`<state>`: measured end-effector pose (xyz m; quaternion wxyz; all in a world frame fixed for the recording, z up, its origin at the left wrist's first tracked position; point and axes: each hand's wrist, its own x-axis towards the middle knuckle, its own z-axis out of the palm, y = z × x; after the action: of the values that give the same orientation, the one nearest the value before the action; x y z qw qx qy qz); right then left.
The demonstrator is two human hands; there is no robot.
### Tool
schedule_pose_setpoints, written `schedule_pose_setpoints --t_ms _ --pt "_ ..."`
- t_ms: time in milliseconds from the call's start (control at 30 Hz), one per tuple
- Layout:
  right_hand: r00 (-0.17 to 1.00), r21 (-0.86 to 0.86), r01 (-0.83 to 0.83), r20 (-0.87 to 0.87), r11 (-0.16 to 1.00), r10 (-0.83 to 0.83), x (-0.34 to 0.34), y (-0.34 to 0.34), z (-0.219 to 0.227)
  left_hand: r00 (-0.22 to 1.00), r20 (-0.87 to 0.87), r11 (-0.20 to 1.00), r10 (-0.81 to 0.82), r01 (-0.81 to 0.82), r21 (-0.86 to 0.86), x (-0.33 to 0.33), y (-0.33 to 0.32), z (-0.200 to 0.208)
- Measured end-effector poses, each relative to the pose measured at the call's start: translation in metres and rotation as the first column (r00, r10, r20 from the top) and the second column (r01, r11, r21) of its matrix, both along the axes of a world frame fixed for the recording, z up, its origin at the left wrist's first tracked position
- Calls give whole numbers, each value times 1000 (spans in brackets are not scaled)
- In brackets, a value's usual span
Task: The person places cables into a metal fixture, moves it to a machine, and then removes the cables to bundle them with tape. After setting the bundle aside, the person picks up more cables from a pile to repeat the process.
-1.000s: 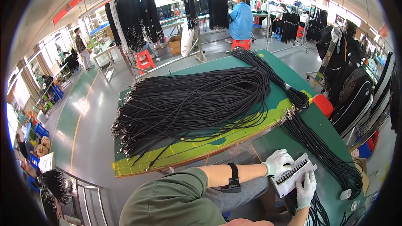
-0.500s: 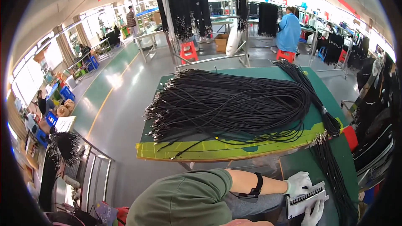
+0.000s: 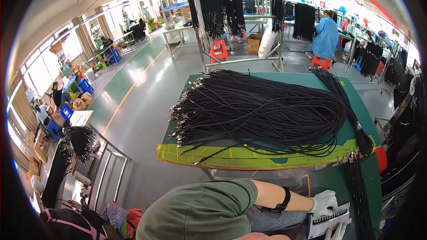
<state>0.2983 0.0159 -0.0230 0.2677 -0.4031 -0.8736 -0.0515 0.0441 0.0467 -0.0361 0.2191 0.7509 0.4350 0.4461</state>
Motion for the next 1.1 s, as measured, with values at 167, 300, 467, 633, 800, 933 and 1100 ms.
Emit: schedule_pose_setpoints --t_ms 167,300,467,633,800,933,1100 --pt "994 -40 52 -97 998 -56 -6 -5 8 999 -33 1000 -19 18 -20 0 1 3" --pt "990 135 -119 89 984 107 19 12 -20 1000 -20 1000 -1 1 15 3 0 2" --pt "989 153 -127 95 980 113 20 12 -22 1000 -15 1000 -6 6 -22 3 0 2" --pt "989 168 -135 81 977 123 16 10 -18 1000 -6 999 -14 13 -29 2 0 2" --pt "982 164 -170 110 972 153 12 12 -15 1000 -14 1000 0 0 -9 -3 0 1" --pt "984 177 -144 129 974 123 18 5 -11 1000 8 996 30 -31 88 2 -2 3" --pt "970 -275 114 -176 955 -166 -6 -15 6 1000 -9 993 -22 23 113 -10 -11 27"
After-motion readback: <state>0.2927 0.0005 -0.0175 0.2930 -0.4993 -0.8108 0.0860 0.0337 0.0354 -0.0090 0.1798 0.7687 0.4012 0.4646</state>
